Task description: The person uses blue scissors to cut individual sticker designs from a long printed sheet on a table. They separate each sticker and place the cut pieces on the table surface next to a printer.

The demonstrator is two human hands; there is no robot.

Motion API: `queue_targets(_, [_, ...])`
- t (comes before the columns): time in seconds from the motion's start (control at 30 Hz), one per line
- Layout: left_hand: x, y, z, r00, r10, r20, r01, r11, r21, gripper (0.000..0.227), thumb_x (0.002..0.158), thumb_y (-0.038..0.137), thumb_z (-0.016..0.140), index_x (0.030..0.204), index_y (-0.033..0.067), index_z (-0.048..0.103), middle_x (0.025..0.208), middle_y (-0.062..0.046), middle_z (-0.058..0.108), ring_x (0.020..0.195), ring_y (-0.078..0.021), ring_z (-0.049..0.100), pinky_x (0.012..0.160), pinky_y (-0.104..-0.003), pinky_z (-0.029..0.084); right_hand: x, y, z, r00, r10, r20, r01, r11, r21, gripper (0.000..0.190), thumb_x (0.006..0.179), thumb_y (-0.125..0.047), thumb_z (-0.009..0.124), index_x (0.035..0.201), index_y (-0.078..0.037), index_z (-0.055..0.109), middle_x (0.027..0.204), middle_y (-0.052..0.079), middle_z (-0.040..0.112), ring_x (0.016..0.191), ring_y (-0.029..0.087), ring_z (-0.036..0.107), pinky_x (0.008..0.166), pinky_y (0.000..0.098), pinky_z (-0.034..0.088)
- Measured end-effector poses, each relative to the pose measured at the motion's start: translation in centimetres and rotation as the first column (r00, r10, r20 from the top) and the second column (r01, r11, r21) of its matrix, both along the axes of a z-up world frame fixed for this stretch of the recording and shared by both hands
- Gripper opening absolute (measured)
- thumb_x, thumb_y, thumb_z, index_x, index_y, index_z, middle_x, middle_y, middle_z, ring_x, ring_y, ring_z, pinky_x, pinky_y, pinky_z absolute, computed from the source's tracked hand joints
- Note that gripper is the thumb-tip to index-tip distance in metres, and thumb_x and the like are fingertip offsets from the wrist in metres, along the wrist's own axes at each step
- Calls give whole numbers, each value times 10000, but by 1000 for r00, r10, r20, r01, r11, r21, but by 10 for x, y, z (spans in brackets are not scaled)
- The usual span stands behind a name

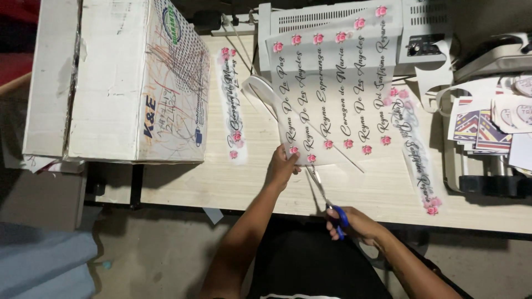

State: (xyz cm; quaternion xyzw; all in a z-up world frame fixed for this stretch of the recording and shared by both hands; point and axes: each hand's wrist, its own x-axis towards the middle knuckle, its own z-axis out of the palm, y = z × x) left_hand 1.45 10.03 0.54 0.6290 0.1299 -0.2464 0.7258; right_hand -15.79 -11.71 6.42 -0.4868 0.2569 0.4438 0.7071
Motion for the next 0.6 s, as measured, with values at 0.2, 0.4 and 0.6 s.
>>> queue_targets(0.2, [-10, -5, -1, 999, 1, 49, -9, 989, 149, 517, 933, 49, 674, 1387, -15, 434, 934, -134, 680, 626, -146, 622, 496, -267, 512, 13, 40, -16, 997, -75, -24, 76, 995, 66, 456, 885, -488, 685, 981, -45, 633, 797, 77, 675, 674, 195, 656, 648, 334, 564])
queue_targets(0.4, [-11, -5, 6, 1000, 24, -5, -24, 1000, 20, 430, 976, -1, 542, 1383, -24, 408, 927, -160, 684, 637, -181, 644, 561, -288, 569, 34, 56, -19, 980, -200, -5, 200, 978, 60, 437, 886, -481, 697, 1005, -65, 636, 791, 58, 668, 672, 175, 643, 643, 339, 565])
queue_targets(0.6, [-12, -4, -15, 999, 27, 31, -26, 999, -25, 419, 985, -42, 499, 1390, -42, 394, 1013, -169, 656, 734, -193, 663, 608, -316, 612, 40, 59, -22, 975, -220, -20, 221, 974, 58, 390, 893, -455, 704, 968, -79, 640, 772, 38, 650, 638, 156, 634, 603, 323, 565])
